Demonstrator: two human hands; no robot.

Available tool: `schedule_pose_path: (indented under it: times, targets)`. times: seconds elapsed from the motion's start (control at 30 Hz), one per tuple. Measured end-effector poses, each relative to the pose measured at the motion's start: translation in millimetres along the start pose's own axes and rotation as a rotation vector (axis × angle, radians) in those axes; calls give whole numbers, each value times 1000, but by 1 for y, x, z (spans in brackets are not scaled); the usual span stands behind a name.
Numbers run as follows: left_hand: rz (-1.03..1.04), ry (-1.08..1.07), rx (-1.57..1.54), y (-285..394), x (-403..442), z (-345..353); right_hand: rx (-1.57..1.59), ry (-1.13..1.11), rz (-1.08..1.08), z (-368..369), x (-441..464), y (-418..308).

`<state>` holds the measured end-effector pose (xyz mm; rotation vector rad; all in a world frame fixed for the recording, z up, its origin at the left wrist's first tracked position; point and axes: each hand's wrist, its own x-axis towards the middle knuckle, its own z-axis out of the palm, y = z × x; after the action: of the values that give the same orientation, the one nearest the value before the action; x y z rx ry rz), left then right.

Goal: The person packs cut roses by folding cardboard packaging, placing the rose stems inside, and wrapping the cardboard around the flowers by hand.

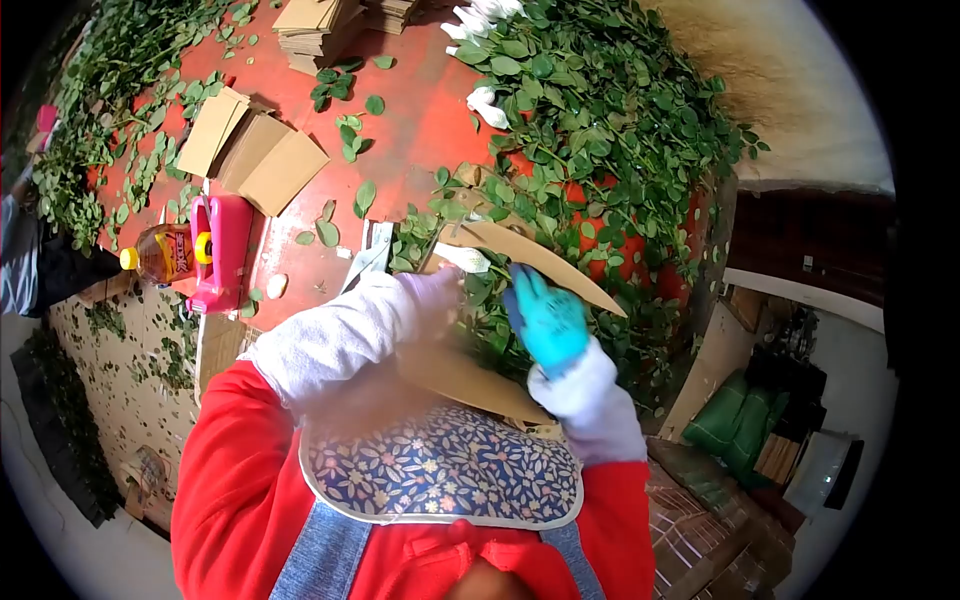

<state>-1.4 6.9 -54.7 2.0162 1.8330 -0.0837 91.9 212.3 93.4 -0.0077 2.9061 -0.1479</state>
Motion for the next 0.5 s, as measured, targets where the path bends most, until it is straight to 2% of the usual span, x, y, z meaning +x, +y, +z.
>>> schedule_pose_path:
  times: [0.03,0.07,0.1,0.17,0.2,0.3,0.37,0.4,0.43,0.47,0.5]
  targets:
    - [18,-12,44,0,-1,-2,-44,-15,-1,24,9,2]
    - [-56,93,-132,-1,2,17,-69,-41,16,44,15,6]
    - [-37,55,-135,-1,-1,12,-93,-72,33,62,19,9]
    - [0,-22,-143,-2,-7,0,-54,-58,63,75,24,11]
    - [17,55,-145,-2,-9,-2,-51,-77,75,73,27,7]
    - [33,74,-238,-1,-15,-13,7,-148,116,77,31,1]
    - [-67,254,-642,-5,-18,-27,67,-103,173,88,32,2]
    - [-364,182,-1374,-6,-24,-52,61,-128,216,89,32,-2]
    - [-588,245,-1934,-7,-30,-78,72,-132,227,90,31,-2]
    - [-806,377,-2332,-6,-33,-100,72,-142,209,91,29,0]
    - [-569,528,-1923,-15,-30,-79,72,-153,190,91,28,0]
